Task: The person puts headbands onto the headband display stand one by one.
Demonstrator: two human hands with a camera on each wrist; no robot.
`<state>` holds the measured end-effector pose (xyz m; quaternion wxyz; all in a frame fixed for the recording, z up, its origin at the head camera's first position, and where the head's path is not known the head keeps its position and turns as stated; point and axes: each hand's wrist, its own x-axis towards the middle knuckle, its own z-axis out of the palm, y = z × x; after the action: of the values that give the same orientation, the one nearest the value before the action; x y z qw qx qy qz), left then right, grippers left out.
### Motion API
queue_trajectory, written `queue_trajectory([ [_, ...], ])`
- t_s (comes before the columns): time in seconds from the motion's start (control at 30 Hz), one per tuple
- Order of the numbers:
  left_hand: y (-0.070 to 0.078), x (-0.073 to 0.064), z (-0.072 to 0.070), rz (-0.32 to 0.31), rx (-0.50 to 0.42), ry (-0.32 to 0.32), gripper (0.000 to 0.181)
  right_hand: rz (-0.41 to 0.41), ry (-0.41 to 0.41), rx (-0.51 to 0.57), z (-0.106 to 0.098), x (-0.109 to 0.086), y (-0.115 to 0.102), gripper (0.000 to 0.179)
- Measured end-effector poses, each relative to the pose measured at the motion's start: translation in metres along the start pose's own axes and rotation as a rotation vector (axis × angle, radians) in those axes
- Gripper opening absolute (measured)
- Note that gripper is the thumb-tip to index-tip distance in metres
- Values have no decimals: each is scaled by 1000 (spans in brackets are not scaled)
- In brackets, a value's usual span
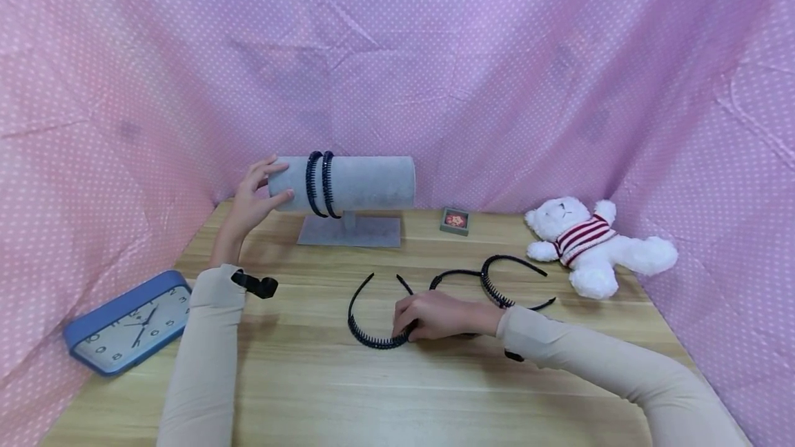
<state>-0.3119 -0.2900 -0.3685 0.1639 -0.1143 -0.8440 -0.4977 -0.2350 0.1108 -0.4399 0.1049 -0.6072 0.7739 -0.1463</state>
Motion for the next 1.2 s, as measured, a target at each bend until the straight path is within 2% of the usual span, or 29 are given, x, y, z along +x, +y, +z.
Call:
queue_trajectory([
  [0.37,3,0,0,15,-29,-7,56,30,37,69,-6,6,-3,25],
  [0.57,0,0,-1,-5,-23,-5,57,60,47,190,-22,10,-6,27],
  [0.8,0,0,-1,-30,-30,-10,57,91,93,354,-39,12,2,26],
  [0.87,5,-1,-1,-29,-34,-10,57,116,110,400,-42,12,6,26],
  [0.97,20,-5,-2,-34,-36,-19,56,149,145,459,-45,11,12,27],
  [1.07,34,-11,-3,-31,-35,-27,55,150,178,498,-47,10,17,27],
  [1.2,35,-12,-2,-18,-37,-25,56,164,211,527,-52,8,24,27],
])
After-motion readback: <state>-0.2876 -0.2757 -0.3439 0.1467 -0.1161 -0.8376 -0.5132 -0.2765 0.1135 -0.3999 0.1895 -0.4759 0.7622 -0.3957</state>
